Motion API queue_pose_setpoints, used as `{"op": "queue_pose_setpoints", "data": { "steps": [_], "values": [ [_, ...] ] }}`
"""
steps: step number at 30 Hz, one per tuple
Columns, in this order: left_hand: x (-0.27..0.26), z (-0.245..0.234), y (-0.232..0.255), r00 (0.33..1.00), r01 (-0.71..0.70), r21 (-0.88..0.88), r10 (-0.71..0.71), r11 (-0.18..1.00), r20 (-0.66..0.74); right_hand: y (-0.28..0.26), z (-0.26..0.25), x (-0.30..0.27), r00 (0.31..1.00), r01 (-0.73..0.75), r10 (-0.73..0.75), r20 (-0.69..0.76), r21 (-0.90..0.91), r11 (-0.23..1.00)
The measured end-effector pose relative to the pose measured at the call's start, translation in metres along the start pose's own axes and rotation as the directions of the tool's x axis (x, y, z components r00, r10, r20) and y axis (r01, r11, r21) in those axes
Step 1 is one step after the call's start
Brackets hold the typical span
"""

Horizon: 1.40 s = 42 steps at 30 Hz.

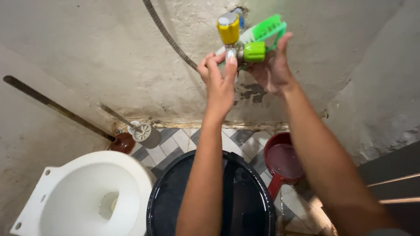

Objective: The person places toothbrushes into a wall mount, then rinses their hands under a faucet and uses a green sponge to scrub the faucet and water pipe, followed by rinsing the sponge in a bucket.

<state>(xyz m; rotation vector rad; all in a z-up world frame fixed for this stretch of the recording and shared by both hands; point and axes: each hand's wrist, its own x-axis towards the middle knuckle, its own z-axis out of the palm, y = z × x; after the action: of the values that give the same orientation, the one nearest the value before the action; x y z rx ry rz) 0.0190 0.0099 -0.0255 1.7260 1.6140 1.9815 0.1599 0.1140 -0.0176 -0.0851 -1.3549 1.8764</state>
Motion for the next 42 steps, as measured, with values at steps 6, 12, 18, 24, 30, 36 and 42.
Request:
{"op": "queue_pose_setpoints", "data": {
  "steps": [6, 12, 18, 24, 30, 36, 42],
  "values": [
    [0.009, -0.018, 0.014, 0.984, 0.132, 0.014, -0.133, 0.991, 0.120, 0.005, 0.004, -0.008, 0.993, 0.112, -0.112, -0.020, 0.341, 0.933],
    [0.008, -0.018, 0.019, 0.972, 0.186, -0.088, -0.170, 0.979, 0.160, 0.043, -0.005, 0.010, 1.000, 0.018, -0.016, -0.010, 0.372, 0.928],
    [0.007, -0.012, 0.022, 0.974, 0.202, 0.199, -0.218, 0.959, 0.060, 0.032, -0.005, 0.007, 0.973, 0.226, -0.227, -0.046, 0.407, 0.885],
    [-0.002, -0.004, 0.011, 0.996, 0.072, -0.025, -0.071, 0.997, 0.056, 0.068, -0.029, 0.026, 0.973, 0.231, -0.223, -0.066, 0.156, 0.960],
    [0.002, -0.013, 0.028, 0.955, 0.275, 0.207, -0.292, 0.939, 0.054, 0.066, -0.021, 0.026, 0.980, 0.170, -0.198, 0.003, 0.503, 0.848],
    [0.000, -0.005, 0.027, 0.964, 0.258, 0.132, -0.264, 0.957, 0.033, 0.031, -0.001, 0.015, 0.982, 0.185, -0.155, -0.107, 0.381, 0.906],
    [-0.004, -0.003, 0.019, 0.963, 0.260, 0.086, -0.264, 0.962, 0.047, 0.042, -0.013, 0.027, 0.997, -0.075, 0.074, 0.015, 0.050, 0.996]
  ]
}}
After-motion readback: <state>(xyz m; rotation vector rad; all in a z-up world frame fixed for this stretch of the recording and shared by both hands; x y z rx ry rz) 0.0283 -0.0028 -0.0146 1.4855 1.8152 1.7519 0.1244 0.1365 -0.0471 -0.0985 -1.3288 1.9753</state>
